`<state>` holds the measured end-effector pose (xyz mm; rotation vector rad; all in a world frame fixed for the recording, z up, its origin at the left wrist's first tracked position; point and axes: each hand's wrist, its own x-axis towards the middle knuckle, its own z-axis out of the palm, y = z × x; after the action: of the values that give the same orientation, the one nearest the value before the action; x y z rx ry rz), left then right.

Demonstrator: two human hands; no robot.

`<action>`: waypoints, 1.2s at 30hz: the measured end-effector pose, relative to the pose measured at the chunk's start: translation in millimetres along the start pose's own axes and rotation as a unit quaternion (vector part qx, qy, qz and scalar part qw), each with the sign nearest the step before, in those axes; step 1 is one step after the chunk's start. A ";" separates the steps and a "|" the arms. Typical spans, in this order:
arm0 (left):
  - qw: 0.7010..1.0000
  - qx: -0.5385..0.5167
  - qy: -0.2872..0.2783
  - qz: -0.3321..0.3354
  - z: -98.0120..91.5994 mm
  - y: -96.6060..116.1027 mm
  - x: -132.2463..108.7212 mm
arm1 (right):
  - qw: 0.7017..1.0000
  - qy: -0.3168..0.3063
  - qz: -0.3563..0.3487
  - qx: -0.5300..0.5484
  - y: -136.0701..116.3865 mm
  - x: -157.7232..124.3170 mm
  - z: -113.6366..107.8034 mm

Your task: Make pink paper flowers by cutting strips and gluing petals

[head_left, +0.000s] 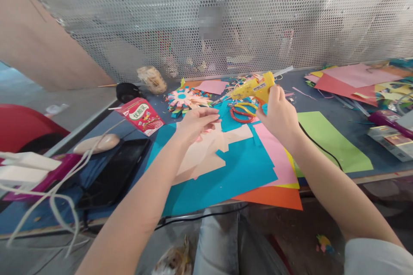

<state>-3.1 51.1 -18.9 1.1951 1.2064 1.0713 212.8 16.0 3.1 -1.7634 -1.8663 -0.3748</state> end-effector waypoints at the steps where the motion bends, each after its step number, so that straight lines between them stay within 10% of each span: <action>1: 1.000 -0.004 0.001 -0.002 0.4 0.5 -0.4 | 1.000 -0.002 0.001 -0.001 -0.3 -0.1 -0.1; 29: 0.999 -0.046 0.004 -0.002 5.5 8.4 -7.4 | 1.000 -0.020 0.019 -0.003 5.2 2.0 7.1; 36: 0.998 -0.058 -0.011 -0.019 4.0 3.5 -2.9 | 0.975 -0.078 0.207 0.013 37.2 15.2 15.4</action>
<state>0.7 48.2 -15.2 1.0880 1.1305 1.0811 246.4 40.9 -7.0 -2.1509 -1.5344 -0.0545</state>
